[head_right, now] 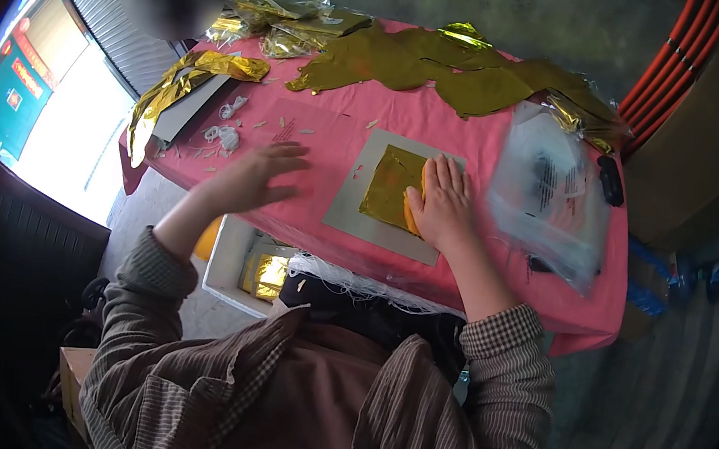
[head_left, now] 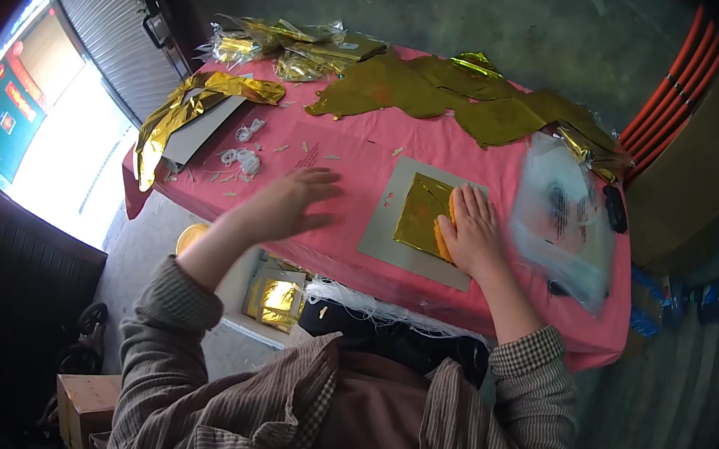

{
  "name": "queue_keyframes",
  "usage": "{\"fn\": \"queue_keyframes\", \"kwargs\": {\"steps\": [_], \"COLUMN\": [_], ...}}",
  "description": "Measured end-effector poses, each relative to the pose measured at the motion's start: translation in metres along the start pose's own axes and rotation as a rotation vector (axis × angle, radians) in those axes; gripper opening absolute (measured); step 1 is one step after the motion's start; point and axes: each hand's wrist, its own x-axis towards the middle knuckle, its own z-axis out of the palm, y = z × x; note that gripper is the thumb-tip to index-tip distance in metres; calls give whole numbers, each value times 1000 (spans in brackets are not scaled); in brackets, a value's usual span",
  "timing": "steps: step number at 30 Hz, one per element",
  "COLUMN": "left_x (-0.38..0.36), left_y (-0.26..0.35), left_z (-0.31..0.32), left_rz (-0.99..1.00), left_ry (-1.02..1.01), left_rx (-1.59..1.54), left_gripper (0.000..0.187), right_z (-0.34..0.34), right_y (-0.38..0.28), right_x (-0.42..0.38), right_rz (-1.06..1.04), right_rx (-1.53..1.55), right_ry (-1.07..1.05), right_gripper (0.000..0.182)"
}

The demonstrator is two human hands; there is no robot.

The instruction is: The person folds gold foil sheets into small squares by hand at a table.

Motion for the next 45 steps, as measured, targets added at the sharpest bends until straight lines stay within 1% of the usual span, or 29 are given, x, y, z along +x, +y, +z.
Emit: {"fn": "queue_keyframes", "kwargs": {"steps": [1, 3, 4, 6, 18, 21, 25, 31, 37, 39, 40, 42, 43, 45], "left_x": [8, 21, 26, 34, 39, 35, 32, 43, 33, 27, 27, 26, 27, 34], "left_y": [2, 3, 2, 1, -2, -2, 4, -1, 12, 24, 27, 31, 27, 14], "left_z": [14, 37, 44, 53, 52, 51, 46, 47, 58, 61, 63, 67, 67, 63], "left_rz": [-2, 76, 77, 74, 162, 156, 132, 196, 187, 158, 154, 45, 42, -129], "left_ry": [5, 65, 67, 63, 50, 74, 48, 35, 95, 203, 201, 350, 350, 399], "left_rx": [-3, 158, 154, 89, 170, 222, 242, 251, 124, 111, 108, -186, -189, -60], "left_gripper": [43, 50, 50, 56, 64, 66, 67, 69, 70, 64, 64, 47, 47, 32], "right_z": [0, 0, -1, -2, 2, 0, 1, 1, -1, -1, -1, 0, 1, 1], "right_y": [0, 0, 0, -1, 1, 0, 1, 1, 0, -1, -1, 0, 1, 1], "right_x": [0, 0, 0, 0, -1, -1, 0, 0, 0, 0, 0, 0, -1, 0], "right_rz": [-4, -12, -11, -4, -14, -8, -7, 0, 11, 8, 7, 2, 1, -2], "right_rx": [-4, -11, -15, 2, -5, -13, -6, -14, -14, -16, -14, -26, -26, -14], "right_ry": [-1, 6, 3, -4, 12, 6, 1, -2, -19, -15, -20, -21, -25, -6], "right_gripper": [59, 59, 59, 59, 59, 59, 59, 60, 60, 60, 60, 60, 60, 60]}}
